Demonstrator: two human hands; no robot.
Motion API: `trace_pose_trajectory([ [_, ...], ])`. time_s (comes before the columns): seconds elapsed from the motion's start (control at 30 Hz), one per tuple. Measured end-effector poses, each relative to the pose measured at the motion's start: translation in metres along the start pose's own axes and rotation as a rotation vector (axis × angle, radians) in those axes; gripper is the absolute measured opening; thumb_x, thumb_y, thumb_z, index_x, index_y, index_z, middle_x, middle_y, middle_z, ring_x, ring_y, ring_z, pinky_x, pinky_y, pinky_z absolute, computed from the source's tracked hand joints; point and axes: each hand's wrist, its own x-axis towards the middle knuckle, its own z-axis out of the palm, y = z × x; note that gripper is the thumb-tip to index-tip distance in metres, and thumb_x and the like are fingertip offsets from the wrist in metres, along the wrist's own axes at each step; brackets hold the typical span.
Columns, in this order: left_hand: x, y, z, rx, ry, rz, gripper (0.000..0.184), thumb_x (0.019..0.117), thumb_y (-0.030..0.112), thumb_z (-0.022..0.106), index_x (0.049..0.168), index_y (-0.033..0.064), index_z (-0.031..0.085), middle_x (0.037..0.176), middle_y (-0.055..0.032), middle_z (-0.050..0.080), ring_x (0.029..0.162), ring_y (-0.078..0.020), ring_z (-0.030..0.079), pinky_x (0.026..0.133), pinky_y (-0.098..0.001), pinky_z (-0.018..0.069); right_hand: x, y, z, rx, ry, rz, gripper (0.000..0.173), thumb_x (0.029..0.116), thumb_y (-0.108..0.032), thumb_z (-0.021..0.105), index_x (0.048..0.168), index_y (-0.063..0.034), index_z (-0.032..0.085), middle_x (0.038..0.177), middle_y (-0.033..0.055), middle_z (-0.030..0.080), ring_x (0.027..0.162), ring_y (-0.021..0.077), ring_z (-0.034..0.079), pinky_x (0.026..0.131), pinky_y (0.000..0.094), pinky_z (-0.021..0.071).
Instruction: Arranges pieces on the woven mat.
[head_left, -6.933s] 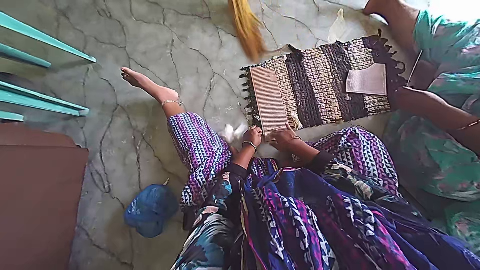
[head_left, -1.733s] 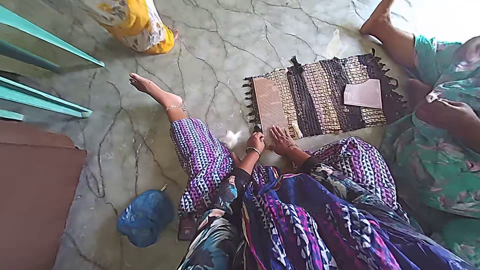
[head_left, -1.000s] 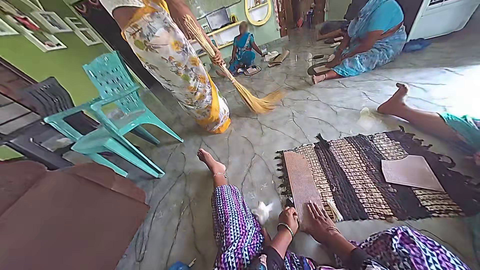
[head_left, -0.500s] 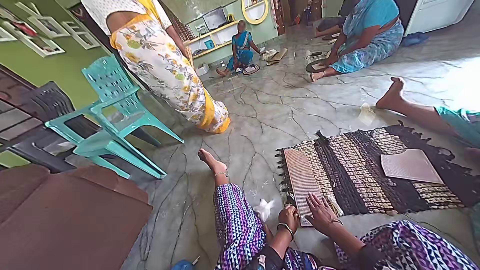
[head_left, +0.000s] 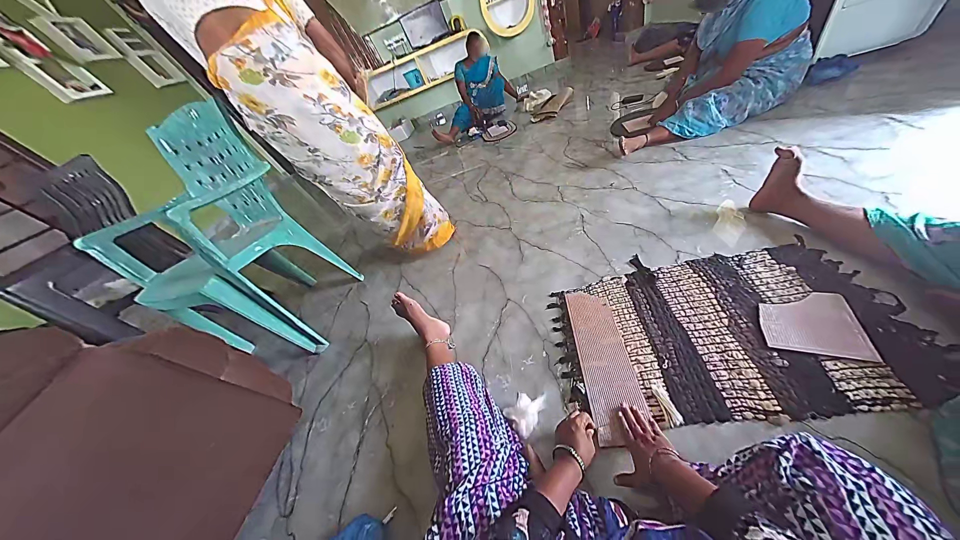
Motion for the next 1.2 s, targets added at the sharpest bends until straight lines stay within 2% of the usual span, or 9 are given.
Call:
trace_pose_trajectory([
  [0.17,-0.005,0.002,0.004,0.060,-0.055,0.018,0.033,0.1057,0.012,0.050,0.133,0.0035,0.065,0.142,-0.0164,0.062,0.135,-0.0301,0.057,0.116,-0.0474,0.0423,-0.023,-0.006,-0.008,-0.070,-0.181,0.027,0.123,0.0798,-0.069,0.074,0.164,-0.0014,0.015,0.172,0.0233,0.003,0.159,0.0427,0.009,0.124,0.0621,0.0174],
  [0.33,-0.007,-0.004,0.003,0.037,-0.002,0.053,0.031,0.1051,0.010,0.051,0.129,0.0000,0.068,0.140,-0.0195,0.063,0.136,-0.0332,0.057,0.117,-0.0480,0.0403,-0.032,-0.015,-0.049,0.071,-0.042,-0.002,0.058,0.1033,-0.048,0.054,0.142,-0.0048,0.058,0.140,0.0240,0.061,0.136,0.0413,0.053,0.120,0.0623,0.0265],
  [0.47,-0.010,0.002,0.000,0.051,0.043,0.008,0.032,0.1067,0.011,0.048,0.130,0.0001,0.066,0.138,-0.0182,0.064,0.134,-0.0313,0.058,0.116,-0.0465,0.0420,-0.013,-0.007,-0.040,0.093,0.085,0.023,0.081,0.1016,-0.041,0.061,0.161,0.0014,0.026,0.170,0.0223,0.019,0.158,0.0367,0.019,0.127,0.0573,0.0124],
  [0.7,0.002,-0.006,0.003,0.076,0.009,-0.016,0.031,0.1052,0.009,0.052,0.131,0.0034,0.067,0.140,-0.0159,0.064,0.134,-0.0291,0.058,0.116,-0.0457,0.0427,-0.007,-0.005,-0.001,0.009,-0.044,0.036,0.121,0.0859,-0.062,0.073,0.163,0.0026,0.006,0.172,0.0244,-0.001,0.160,0.0411,0.005,0.127,0.0596,0.0082],
  [0.77,0.001,-0.006,0.004,0.092,-0.006,-0.006,0.031,0.1056,0.010,0.052,0.131,0.0041,0.067,0.139,-0.0155,0.064,0.134,-0.0289,0.058,0.116,-0.0454,0.0426,-0.006,-0.002,-0.007,-0.036,-0.129,0.033,0.118,0.0852,-0.063,0.073,0.163,0.0022,0.012,0.171,0.0261,0.004,0.159,0.0429,0.010,0.126,0.0617,0.0070],
  [0.87,0.002,-0.006,0.000,0.100,0.002,0.007,0.030,0.1057,0.011,0.052,0.130,0.0035,0.067,0.138,-0.0156,0.065,0.133,-0.0289,0.059,0.115,-0.0459,0.0429,-0.022,-0.014,-0.044,-0.005,-0.051,0.039,0.061,0.0971,-0.040,0.064,0.142,0.0006,0.056,0.146,0.0259,0.055,0.140,0.0421,0.048,0.123,0.0630,0.0213],
  [0.9,0.000,-0.006,-0.001,0.086,0.017,0.009,0.030,0.1056,0.011,0.052,0.129,0.0024,0.068,0.137,-0.0162,0.065,0.132,-0.0294,0.059,0.114,-0.0463,0.0432,-0.025,-0.018,-0.052,0.032,-0.013,0.072,0.048,0.1006,-0.030,0.059,0.140,-0.0021,0.058,0.139,0.0241,0.061,0.135,0.0395,0.054,0.123,0.0602,0.0239],
  [1.03,-0.006,-0.006,0.000,0.039,0.086,0.013,0.029,0.1050,0.011,0.053,0.127,0.0015,0.069,0.135,-0.0159,0.067,0.131,-0.0290,0.061,0.114,-0.0451,0.0436,-0.013,-0.011,-0.047,0.023,0.051,0.101,0.037,0.0962,-0.004,0.059,0.133,-0.0002,0.063,0.142,0.0242,0.055,0.133,0.0412,0.053,0.113,0.0603,0.0369],
  [1.2,-0.009,-0.007,-0.005,0.098,0.127,0.052,0.030,0.1042,0.013,0.056,0.129,0.0048,0.069,0.137,-0.0151,0.066,0.132,-0.0294,0.060,0.115,-0.0457,0.0425,-0.007,-0.008,-0.050,0.008,0.066,0.061,0.029,0.0937,0.002,0.060,0.122,0.0028,0.069,0.141,0.0248,0.056,0.134,0.0424,0.051,0.114,0.0614,0.0358],
])
